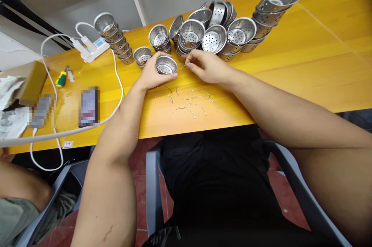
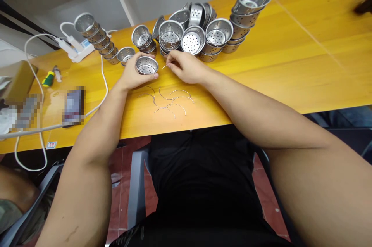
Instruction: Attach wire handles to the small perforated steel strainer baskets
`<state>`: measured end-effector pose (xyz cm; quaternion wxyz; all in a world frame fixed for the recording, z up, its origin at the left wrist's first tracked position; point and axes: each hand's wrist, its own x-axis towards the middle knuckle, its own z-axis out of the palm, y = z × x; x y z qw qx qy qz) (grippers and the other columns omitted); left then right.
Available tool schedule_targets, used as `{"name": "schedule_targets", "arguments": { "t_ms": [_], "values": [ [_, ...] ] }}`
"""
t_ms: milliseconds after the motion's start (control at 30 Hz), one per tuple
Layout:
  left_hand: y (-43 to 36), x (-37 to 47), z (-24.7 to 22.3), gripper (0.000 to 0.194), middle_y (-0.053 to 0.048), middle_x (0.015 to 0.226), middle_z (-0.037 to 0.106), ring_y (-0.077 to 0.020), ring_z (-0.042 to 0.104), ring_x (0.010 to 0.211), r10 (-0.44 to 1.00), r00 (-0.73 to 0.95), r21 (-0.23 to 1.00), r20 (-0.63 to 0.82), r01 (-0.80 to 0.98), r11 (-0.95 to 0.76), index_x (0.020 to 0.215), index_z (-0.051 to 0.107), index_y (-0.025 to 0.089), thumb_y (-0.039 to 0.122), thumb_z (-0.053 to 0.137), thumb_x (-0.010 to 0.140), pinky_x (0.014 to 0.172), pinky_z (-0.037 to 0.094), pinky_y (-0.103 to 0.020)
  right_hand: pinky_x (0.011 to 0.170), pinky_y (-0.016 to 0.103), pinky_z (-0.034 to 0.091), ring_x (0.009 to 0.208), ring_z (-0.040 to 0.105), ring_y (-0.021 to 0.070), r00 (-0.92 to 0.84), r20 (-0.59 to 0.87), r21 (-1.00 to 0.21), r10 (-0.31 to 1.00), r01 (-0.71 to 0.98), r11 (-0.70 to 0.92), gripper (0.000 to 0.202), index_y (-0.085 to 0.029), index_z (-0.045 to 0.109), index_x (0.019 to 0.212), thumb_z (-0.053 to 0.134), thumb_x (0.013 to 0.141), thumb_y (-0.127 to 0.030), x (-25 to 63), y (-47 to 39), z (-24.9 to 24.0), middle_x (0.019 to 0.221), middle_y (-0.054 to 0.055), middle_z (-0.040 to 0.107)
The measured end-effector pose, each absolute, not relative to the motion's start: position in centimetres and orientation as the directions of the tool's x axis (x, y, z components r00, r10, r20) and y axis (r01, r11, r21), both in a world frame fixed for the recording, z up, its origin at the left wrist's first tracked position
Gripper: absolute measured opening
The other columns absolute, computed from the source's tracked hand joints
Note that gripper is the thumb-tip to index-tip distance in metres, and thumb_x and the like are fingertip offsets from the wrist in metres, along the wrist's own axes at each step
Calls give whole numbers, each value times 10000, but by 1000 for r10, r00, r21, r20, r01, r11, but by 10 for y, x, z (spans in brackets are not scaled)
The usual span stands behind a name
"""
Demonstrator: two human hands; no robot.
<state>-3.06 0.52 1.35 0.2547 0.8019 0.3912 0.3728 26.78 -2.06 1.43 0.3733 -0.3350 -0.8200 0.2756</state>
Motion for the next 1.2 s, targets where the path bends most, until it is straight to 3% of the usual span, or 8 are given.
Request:
{"name": "schedule_targets", "arguments": {
  "t_ms": [467,833,1200],
  "values": [
    [5,-30,13,1019,-180,1404,826,-452,806,1301,814,420,694,402,440,-570,1317,760,248,896,1035,581,1233,623,-719,1159,627,627,1397,783,432,-492,471,-686,732,317,654,83,-306,649,1073,696,1115,-359,267,-13,6,1246,153,853],
    [3,-29,15,1044,-203,1409,828,-456,811,1302,815,419,700,400,434,-567,1323,755,205,889,1026,583,1221,631,-710,1183,714,643,1412,773,468,-490,470,-691,734,314,651,218,-325,682,1080,752,1109,-529,266,-20,9,1242,129,871],
    [6,-31,11,1110,-202,1432,818,-457,807,1310,815,419,695,400,441,-568,1356,758,209,948,1003,565,1207,637,-705,1174,704,638,1416,780,454,-488,494,-676,720,305,671,180,-313,697,1089,736,1110,-487,267,-18,8,1345,137,871]
  ]
}}
